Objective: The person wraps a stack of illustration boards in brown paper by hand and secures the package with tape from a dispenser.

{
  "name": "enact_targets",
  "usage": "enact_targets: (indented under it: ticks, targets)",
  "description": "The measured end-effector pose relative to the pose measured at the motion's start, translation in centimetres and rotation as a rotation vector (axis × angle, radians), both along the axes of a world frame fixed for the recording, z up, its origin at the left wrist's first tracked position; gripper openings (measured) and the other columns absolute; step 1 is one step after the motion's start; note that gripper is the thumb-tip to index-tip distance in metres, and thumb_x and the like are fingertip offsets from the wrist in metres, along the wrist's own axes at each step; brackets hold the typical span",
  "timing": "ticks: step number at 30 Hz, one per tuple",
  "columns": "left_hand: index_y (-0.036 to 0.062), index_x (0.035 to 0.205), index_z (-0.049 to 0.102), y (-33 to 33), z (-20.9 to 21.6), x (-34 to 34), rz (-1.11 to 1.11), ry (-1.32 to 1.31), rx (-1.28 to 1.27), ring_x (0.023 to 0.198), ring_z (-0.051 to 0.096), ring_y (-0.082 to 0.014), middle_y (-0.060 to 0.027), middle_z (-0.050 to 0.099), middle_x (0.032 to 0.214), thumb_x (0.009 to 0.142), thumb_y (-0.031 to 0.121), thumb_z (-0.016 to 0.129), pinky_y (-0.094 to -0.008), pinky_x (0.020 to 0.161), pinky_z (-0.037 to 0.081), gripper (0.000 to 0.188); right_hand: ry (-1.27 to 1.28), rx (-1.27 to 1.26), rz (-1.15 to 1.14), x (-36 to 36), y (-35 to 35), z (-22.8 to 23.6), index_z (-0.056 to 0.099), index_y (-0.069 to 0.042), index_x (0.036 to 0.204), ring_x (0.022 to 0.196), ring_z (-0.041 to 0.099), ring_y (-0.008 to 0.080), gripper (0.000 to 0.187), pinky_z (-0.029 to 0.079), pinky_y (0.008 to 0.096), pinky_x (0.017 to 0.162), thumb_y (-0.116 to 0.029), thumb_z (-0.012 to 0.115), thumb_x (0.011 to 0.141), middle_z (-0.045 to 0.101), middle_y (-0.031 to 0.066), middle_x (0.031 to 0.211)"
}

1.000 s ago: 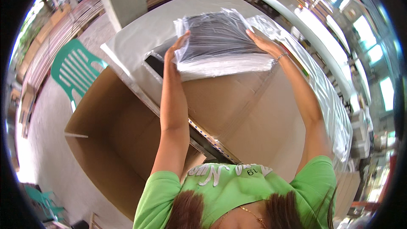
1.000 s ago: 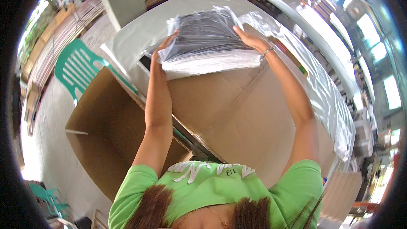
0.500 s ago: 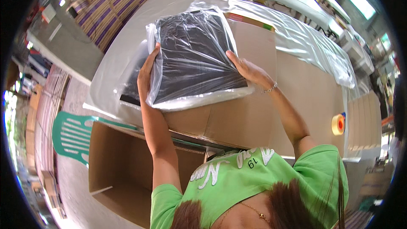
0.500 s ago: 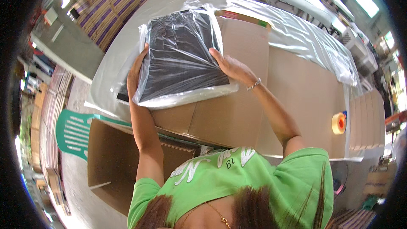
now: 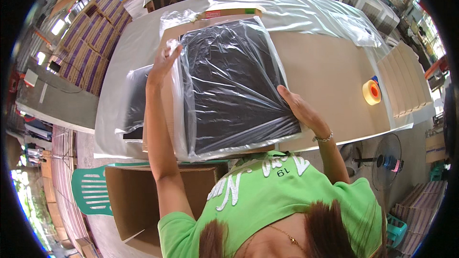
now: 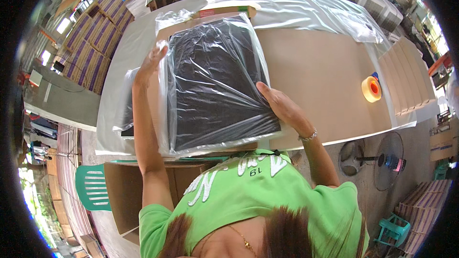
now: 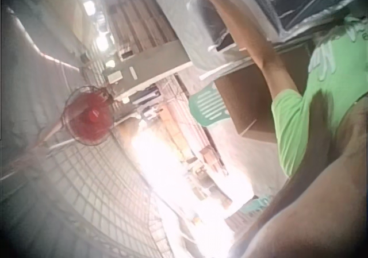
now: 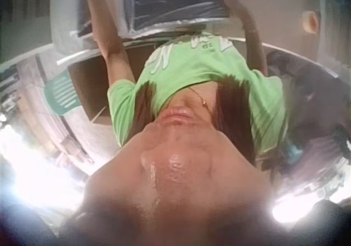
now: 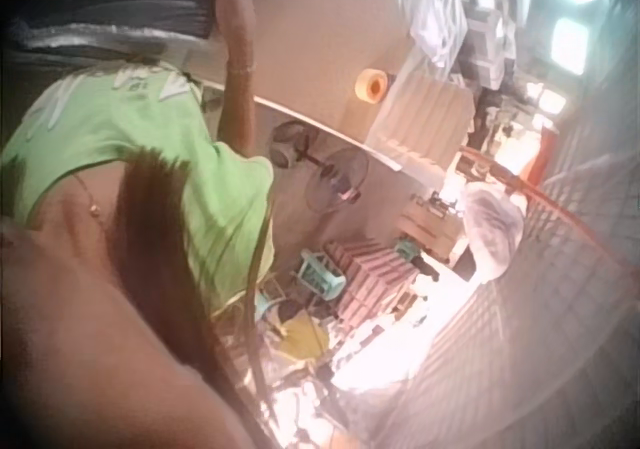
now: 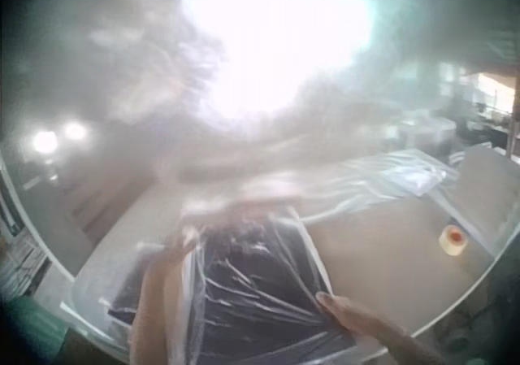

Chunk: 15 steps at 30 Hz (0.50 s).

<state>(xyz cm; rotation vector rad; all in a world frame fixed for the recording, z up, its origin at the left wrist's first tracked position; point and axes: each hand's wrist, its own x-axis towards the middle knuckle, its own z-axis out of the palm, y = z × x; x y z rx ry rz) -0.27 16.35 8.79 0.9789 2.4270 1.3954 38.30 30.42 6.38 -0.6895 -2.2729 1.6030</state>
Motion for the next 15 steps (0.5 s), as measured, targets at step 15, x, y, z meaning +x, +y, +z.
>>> enact_targets:
  ticks: [15]
  targets:
    - [-0.006, 0.112, 0.059, 1.0, 0.8, 13.2, -0.037, 0.233, -0.093, 0.084, 0.064, -0.027, -0.0177, 0.066, 0.09, 0.085, 0.059, 0.059, -0.0374, 0.079, 0.049, 0.071, 0.097, -0.376, -0.076, 1.3, 6.2, -0.5, 0.034, 0.008, 0.14, 0.105, 0.058, 0.0145, 0.086, 0.047, 0.0265, 0.089, -0.061, 0.046, 0.092, 0.046, 0.0172, 0.136]
